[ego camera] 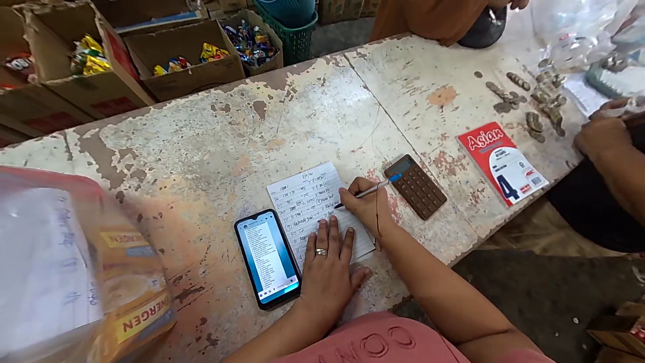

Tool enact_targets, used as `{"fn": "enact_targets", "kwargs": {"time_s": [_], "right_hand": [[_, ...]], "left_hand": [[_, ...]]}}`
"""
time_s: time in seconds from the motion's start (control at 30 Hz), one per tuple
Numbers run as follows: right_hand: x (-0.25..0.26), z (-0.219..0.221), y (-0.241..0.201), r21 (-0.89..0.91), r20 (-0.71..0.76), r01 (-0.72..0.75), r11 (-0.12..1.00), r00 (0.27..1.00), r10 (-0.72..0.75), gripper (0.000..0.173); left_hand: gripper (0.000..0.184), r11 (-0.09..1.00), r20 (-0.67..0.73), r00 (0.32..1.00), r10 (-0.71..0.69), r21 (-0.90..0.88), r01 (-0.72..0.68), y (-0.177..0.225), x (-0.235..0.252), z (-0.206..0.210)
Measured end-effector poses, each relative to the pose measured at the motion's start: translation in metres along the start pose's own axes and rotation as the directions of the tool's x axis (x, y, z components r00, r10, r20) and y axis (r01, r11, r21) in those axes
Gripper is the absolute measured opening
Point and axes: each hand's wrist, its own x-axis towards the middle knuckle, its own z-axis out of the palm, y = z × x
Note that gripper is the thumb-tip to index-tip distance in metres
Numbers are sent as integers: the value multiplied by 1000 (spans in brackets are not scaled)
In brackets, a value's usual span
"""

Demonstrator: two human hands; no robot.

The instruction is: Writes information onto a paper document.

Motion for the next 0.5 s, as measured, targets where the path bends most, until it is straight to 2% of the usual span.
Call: {"fn": "enact_targets", "kwargs": {"time_s": [0.23, 0.43, 0.5], "right_hand": [[-3, 1, 1, -20, 16, 24, 999, 1000, -24, 31], [2, -6, 1, 54, -25, -32, 998, 999, 33, 30], [3, -6, 1, 23, -13, -41, 999, 999, 41, 29]], "left_hand": [[80, 1000, -4, 1000, -1, 5, 1, 0, 0, 0], [80, 1000, 17, 1000, 14, 18, -15, 0, 0, 0], [80, 1000, 24, 1000, 17, 15, -18, 0, 0, 0]]}}
